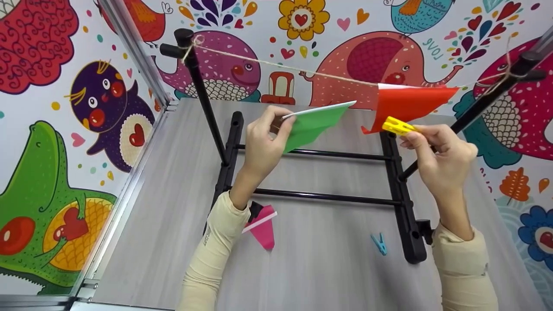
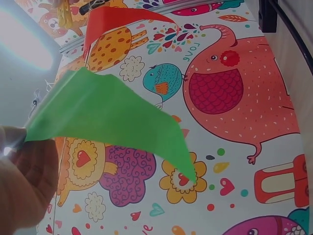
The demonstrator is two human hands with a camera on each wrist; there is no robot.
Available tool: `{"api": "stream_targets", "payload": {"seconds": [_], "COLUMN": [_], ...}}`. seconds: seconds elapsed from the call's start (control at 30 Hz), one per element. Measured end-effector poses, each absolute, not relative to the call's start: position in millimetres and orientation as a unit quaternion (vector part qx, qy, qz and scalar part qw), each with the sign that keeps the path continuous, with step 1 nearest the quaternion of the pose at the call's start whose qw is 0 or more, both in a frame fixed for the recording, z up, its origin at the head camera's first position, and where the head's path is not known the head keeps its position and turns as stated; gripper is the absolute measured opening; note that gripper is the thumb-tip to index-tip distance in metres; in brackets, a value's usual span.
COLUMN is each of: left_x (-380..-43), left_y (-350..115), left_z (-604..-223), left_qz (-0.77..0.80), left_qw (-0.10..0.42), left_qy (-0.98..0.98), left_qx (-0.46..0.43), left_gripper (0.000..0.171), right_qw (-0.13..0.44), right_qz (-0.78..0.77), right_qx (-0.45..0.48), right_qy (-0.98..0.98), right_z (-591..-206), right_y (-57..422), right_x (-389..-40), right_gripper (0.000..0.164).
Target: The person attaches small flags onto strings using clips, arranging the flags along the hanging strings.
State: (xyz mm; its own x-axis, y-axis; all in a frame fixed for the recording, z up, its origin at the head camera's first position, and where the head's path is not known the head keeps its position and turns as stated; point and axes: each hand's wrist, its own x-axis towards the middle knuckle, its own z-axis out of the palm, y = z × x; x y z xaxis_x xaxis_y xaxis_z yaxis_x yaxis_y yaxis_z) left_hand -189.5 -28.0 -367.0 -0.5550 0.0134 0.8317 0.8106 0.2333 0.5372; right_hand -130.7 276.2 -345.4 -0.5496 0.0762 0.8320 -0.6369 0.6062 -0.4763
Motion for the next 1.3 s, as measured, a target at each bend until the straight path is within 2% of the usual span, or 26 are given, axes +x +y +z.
{"api": "stream_targets", "payload": {"seconds": [0.93,1.3], "left_x": [-213.5,-223.1], "left_y": [-19.5,-16.2], "left_z": [-338.4,-334.4], "left_qz": [-0.53,-0.515], "left_qw": [0.331,0.323], "left_qy": [-0.712,-0.728], "left_qx": [-0.319,-0.317], "left_gripper": [0.008,0.015], "right_qw": [0.445,0.447], "right_qz": [0.376,0.347], "right_qx": [0.177,0.181], "right_qy": [-0.793,-0.805], "right_z": [-327.7,-310.7], "right_y": [274.8,270.8], "right_x": [-143.1,-158.5], "right_gripper": [0.016,0.016]}}
